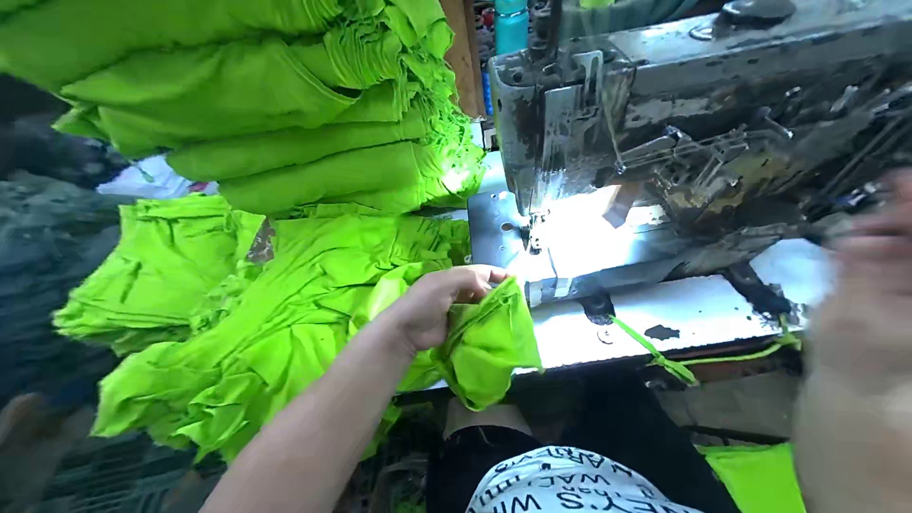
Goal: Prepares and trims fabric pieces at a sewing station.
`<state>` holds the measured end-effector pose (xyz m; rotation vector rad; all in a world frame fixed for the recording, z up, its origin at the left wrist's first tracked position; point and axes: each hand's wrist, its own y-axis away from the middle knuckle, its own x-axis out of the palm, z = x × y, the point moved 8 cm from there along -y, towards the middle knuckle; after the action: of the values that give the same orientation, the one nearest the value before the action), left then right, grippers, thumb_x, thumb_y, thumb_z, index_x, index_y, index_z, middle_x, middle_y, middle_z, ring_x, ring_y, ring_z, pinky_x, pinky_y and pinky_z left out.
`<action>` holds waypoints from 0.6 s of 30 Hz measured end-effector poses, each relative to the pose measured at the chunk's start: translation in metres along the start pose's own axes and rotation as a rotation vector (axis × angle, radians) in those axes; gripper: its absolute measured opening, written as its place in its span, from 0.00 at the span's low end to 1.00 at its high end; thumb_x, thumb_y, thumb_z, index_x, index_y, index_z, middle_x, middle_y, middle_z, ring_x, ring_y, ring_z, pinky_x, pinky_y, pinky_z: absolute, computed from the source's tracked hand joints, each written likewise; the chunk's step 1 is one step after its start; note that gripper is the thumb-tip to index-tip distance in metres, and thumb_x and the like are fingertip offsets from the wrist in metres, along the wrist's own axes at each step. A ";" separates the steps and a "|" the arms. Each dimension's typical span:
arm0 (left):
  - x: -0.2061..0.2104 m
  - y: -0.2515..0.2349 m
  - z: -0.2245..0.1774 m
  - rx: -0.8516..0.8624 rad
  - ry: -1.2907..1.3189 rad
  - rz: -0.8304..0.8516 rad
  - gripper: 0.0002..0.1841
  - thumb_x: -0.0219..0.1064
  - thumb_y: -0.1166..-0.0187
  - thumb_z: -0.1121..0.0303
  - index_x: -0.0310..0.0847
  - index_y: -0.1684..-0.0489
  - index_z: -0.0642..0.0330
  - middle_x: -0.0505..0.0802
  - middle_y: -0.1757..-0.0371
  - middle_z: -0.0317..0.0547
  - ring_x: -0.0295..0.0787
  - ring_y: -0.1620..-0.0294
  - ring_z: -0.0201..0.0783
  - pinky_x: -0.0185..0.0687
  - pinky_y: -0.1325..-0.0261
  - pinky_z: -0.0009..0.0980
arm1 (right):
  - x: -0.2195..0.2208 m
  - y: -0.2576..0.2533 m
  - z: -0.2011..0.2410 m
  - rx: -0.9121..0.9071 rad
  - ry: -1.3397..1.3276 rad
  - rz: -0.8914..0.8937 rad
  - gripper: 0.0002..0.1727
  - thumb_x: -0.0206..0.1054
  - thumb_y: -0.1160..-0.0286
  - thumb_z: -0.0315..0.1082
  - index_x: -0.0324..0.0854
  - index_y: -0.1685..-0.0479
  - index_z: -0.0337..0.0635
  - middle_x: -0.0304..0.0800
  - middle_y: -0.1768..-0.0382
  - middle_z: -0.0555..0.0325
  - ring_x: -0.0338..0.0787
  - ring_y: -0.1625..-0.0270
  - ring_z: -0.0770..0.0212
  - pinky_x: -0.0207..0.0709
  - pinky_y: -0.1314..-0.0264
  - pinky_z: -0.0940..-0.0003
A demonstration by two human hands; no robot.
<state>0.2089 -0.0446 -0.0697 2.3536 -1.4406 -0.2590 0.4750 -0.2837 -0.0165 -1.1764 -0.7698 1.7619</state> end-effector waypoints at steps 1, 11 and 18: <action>0.001 0.000 0.010 -0.039 0.129 -0.023 0.22 0.41 0.13 0.61 0.85 0.46 0.54 0.95 0.58 0.40 0.93 0.57 0.32 0.90 0.51 0.33 | 0.035 -0.004 0.032 -0.040 -0.018 0.069 0.23 0.65 0.16 0.40 0.84 0.34 0.30 0.87 0.50 0.37 0.87 0.50 0.54 0.82 0.46 0.60; 0.027 0.009 -0.016 0.136 -0.597 -0.020 0.06 0.68 0.18 0.73 0.90 0.63 0.60 0.91 0.73 0.36 0.84 0.74 0.24 0.81 0.68 0.21 | 0.198 0.004 0.116 -0.187 -0.382 0.565 0.13 0.62 0.14 0.34 0.92 0.56 0.39 0.91 0.63 0.54 0.92 0.61 0.57 0.87 0.59 0.58; 0.067 0.100 -0.132 0.649 -0.709 0.196 0.06 0.69 0.20 0.66 0.91 0.53 0.49 0.95 0.59 0.28 0.90 0.61 0.23 0.88 0.57 0.19 | 0.145 0.065 0.144 -0.036 -0.781 1.002 0.21 0.78 0.31 0.51 0.87 0.70 0.39 0.87 0.74 0.58 0.87 0.69 0.64 0.82 0.65 0.58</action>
<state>0.2024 -0.1166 0.0936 2.7200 -2.3636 -0.7176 0.2937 -0.1867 -0.0769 -0.9223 -0.6613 3.1542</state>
